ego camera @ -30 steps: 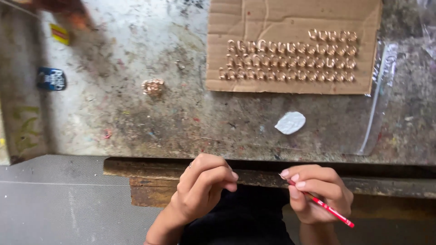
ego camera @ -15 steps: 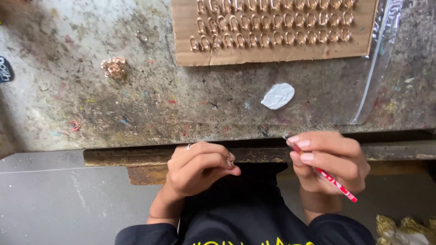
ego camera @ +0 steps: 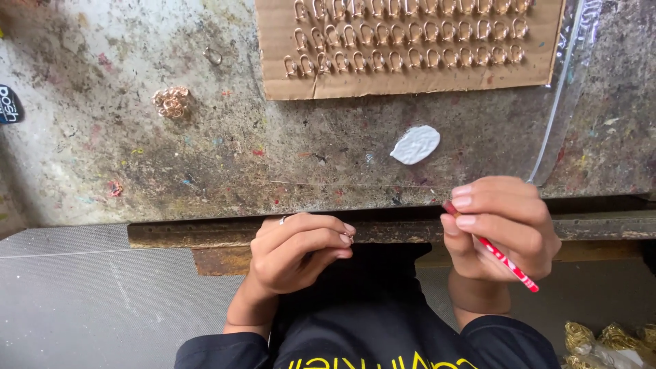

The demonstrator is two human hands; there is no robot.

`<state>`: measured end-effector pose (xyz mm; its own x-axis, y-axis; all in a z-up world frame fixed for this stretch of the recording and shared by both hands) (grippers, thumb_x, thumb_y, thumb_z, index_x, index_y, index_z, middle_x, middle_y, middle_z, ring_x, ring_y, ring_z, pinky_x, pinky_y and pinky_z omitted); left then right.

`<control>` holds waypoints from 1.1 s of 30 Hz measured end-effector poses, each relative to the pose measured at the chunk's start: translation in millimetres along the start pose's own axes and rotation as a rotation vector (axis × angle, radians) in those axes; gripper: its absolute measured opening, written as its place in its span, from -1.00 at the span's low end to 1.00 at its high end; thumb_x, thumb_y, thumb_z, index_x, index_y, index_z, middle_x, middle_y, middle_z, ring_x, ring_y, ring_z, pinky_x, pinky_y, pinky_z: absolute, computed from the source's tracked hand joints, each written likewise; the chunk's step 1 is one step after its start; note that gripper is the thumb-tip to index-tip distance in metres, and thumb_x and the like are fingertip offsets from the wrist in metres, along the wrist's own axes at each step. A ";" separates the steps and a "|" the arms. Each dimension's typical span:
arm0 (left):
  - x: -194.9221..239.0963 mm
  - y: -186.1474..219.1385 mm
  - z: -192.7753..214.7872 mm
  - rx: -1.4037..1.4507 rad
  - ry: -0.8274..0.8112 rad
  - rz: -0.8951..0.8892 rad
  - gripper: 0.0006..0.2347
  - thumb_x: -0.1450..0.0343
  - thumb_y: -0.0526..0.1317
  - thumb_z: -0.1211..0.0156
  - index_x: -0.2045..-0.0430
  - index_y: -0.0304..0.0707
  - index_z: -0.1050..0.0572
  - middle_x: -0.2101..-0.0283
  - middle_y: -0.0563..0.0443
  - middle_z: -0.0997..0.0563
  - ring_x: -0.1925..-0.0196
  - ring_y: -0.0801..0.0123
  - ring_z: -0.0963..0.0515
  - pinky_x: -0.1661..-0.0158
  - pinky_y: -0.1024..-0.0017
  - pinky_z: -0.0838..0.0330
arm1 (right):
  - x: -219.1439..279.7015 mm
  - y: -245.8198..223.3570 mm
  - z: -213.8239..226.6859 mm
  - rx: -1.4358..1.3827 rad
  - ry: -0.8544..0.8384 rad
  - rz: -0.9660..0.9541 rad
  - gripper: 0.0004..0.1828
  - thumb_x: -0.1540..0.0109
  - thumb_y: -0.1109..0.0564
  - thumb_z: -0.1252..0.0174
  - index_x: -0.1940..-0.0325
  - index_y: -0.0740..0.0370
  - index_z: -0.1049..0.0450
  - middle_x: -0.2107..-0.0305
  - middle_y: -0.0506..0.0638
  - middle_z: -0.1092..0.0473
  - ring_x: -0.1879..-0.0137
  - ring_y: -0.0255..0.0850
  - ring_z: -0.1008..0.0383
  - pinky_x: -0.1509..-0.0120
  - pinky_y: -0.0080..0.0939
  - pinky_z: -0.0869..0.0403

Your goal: The person paints small copper-colored metal rings with a white substance using a fine brush. They repeatedly dip the brush into a small white blob on the table and apply the substance to each ring held in the left hand, then place the finished rings into a pile on the table.

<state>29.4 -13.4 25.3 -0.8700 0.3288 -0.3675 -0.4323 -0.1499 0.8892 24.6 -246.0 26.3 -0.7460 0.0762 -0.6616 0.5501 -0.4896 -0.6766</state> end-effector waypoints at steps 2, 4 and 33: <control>-1.0 1.5 -0.1 -0.009 0.013 0.009 -0.94 -0.42 -0.35 -0.31 0.35 -0.35 -0.55 0.27 -0.12 -0.69 0.30 0.36 -0.76 0.26 0.58 -0.64 | -5.8 -1.6 0.8 0.043 -0.036 -0.014 -0.85 -0.32 0.14 -0.20 0.25 0.19 -0.37 0.33 0.10 -0.38 0.25 -0.07 -0.48 0.09 -0.11 -0.58; -1.2 1.0 0.0 -0.022 0.030 0.009 -0.95 -0.42 -0.36 -0.31 0.36 -0.34 -0.56 0.28 -0.10 -0.69 0.30 0.39 -0.76 0.26 0.60 -0.64 | -13.0 -3.9 -1.3 0.083 -0.069 -0.018 -0.86 -0.35 0.13 -0.18 0.23 0.20 -0.39 0.31 0.09 -0.40 0.23 -0.03 -0.48 0.04 -0.09 -0.56; -0.5 -9.3 -1.0 0.055 0.180 0.222 -0.92 -0.35 -0.54 -0.27 0.39 -0.47 -0.51 0.32 -0.26 -0.69 0.58 0.41 -0.73 0.52 0.73 -0.63 | -29.5 -1.6 -13.0 0.292 -0.164 -0.119 -0.82 -0.29 0.30 -0.37 0.25 0.18 -0.47 0.29 0.06 -0.58 0.16 -0.04 -0.43 -0.09 -0.14 -0.39</control>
<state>33.6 -13.1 16.9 -0.9721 0.1226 -0.2000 -0.2171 -0.1474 0.9650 50.6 -236.1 42.7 -0.8618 0.0184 -0.5068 0.3427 -0.7155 -0.6088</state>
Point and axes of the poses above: each hand's wrist, its own x-axis away from the middle knuckle, its own z-axis out of the back of the hand, y = z × x, the point moved 4 cm from there along -x, towards the middle knuckle
